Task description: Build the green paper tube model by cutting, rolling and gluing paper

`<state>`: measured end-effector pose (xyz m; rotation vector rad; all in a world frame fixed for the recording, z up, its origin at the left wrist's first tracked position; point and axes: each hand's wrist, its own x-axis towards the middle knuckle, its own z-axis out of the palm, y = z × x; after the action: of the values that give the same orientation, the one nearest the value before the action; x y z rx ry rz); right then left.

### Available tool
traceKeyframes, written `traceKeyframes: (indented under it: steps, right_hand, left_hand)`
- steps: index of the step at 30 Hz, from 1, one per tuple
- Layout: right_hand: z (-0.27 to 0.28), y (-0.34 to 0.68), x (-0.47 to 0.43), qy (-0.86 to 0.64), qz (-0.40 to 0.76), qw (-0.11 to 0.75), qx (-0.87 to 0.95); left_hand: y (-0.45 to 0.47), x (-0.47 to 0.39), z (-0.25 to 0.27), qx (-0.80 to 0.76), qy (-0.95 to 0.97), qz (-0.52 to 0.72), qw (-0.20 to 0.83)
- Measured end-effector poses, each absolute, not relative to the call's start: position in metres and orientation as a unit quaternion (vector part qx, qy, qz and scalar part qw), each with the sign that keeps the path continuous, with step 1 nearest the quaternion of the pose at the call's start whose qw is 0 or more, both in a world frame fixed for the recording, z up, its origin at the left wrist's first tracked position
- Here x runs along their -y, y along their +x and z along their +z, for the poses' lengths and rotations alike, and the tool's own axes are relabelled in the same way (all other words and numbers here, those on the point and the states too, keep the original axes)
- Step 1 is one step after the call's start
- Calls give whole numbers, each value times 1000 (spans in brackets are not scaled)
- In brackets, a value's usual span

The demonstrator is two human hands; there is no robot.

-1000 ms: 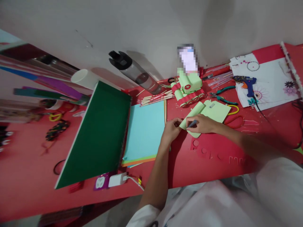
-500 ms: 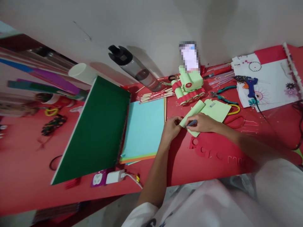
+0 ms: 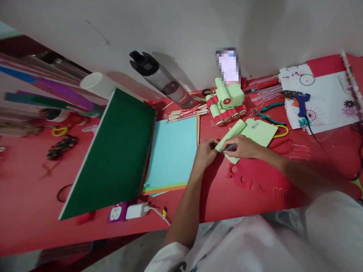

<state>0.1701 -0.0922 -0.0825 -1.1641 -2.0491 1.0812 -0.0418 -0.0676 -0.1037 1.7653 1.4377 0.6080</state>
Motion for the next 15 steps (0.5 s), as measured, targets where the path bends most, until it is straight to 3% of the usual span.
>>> traceKeyframes:
  steps: [15]
  right_hand:
    - [-80,170,93,-445,409,274,748]
  left_hand:
    - [-43,67,-106,-551,712,233,367]
